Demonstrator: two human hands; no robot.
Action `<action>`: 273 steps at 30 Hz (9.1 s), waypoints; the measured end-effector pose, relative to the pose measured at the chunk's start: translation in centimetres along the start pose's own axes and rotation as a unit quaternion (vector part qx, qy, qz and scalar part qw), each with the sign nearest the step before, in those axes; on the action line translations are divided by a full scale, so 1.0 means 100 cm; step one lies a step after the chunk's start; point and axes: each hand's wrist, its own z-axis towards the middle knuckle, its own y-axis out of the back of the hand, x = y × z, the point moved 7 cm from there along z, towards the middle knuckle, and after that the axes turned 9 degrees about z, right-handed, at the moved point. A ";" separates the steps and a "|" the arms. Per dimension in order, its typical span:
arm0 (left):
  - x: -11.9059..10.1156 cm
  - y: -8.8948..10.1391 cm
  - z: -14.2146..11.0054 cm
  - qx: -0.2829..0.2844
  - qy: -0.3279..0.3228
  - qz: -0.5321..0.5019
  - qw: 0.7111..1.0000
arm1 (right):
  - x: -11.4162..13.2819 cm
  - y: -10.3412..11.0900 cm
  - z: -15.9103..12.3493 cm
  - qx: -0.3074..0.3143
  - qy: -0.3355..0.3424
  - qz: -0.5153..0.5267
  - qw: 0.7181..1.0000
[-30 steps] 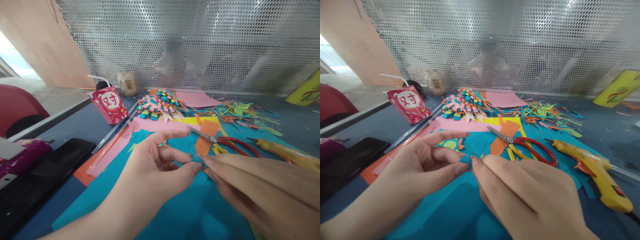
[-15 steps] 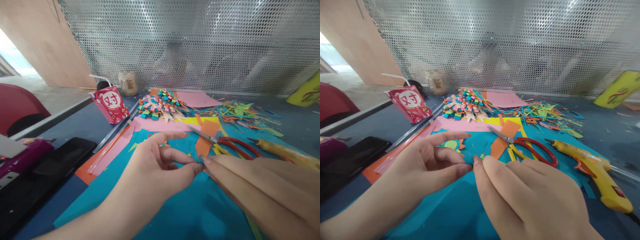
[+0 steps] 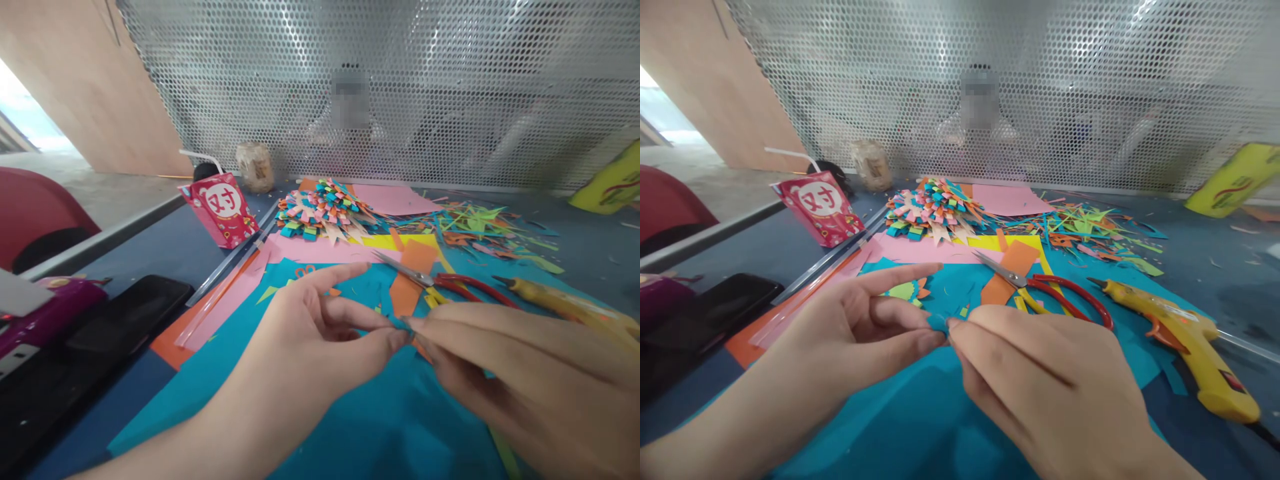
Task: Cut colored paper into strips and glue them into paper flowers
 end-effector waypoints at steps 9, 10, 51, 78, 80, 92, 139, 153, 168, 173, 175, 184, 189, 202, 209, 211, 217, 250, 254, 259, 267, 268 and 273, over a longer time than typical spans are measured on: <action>-0.001 0.005 0.001 -0.020 -0.027 0.043 0.999 | -0.009 0.003 0.012 -0.030 -0.102 0.141 0.984; -0.001 0.005 0.000 -0.023 -0.029 0.047 0.998 | -0.010 0.002 0.011 -0.033 -0.111 0.156 0.981; 0.000 0.010 0.001 -0.047 -0.062 0.109 0.991 | -0.005 -0.006 0.004 0.006 -0.032 0.073 0.997; -0.010 0.004 -0.001 -0.035 -0.059 0.084 0.994 | -0.029 -0.024 -0.003 -0.038 -0.308 0.384 0.870; -0.010 0.005 -0.001 -0.035 -0.063 0.086 0.994 | -0.030 -0.028 -0.004 -0.029 -0.326 0.414 0.849; -0.012 0.007 -0.004 -0.073 -0.062 0.091 0.991 | -0.032 -0.039 -0.012 -0.005 -0.443 0.471 0.763; -0.006 0.014 0.007 -0.085 -0.086 0.110 0.987 | -0.011 -0.016 -0.001 0.000 -0.011 0.130 0.991; -0.003 0.008 0.010 -0.033 -0.064 0.097 0.993 | -0.006 -0.016 -0.001 -0.059 -0.028 0.083 0.994; -0.004 0.010 0.006 -0.052 -0.044 0.092 0.993 | -0.019 -0.005 0.002 -0.093 -0.064 0.084 0.990; -0.002 0.014 0.007 -0.063 -0.040 0.071 0.995 | -0.033 0.002 0.001 -0.115 -0.113 0.131 0.978; -0.002 0.014 0.007 -0.057 -0.036 0.061 0.996 | -0.034 -0.003 0.000 -0.079 -0.126 0.176 0.973; 0.006 0.008 0.010 0.002 0.035 -0.044 0.998 | -0.014 -0.014 0.004 0.021 -0.038 0.200 0.979; 0.011 0.004 0.013 0.039 0.047 -0.069 0.996 | -0.019 -0.022 0.003 0.032 -0.051 0.209 0.976; -0.026 0.016 0.015 -0.039 -0.176 0.178 0.967 | -0.039 -0.055 -0.004 0.109 -0.316 0.437 0.835; -0.014 0.022 0.026 -0.034 -0.113 0.102 0.988 | -0.045 -0.053 -0.001 0.093 -0.275 0.405 0.867; -0.014 0.031 0.029 -0.069 -0.118 0.078 0.988 | -0.051 -0.050 0.001 0.074 -0.263 0.375 0.886; -0.035 0.067 0.023 -0.237 -0.229 0.041 0.943 | -0.049 -0.045 0.006 0.116 -0.213 0.285 0.927; -0.019 0.051 0.040 -0.131 -0.237 0.153 0.950 | -0.008 -0.046 -0.019 0.233 -0.182 0.173 0.939; -0.011 0.040 0.041 -0.093 -0.230 0.202 0.947 | -0.009 -0.049 -0.020 0.200 -0.196 0.151 0.948; -0.002 0.034 0.046 -0.067 -0.228 0.234 0.943 | -0.006 -0.049 -0.019 0.147 -0.194 0.125 0.962; -0.001 0.033 0.046 -0.057 -0.215 0.194 0.955 | -0.024 -0.039 -0.019 0.023 -0.251 0.269 0.929; -0.002 0.031 0.045 -0.052 -0.221 0.187 0.956 | -0.030 -0.036 -0.019 -0.006 -0.281 0.309 0.908; -0.011 0.019 0.039 0.003 -0.240 0.117 0.964 | -0.043 -0.047 -0.011 0.000 -0.367 0.487 0.793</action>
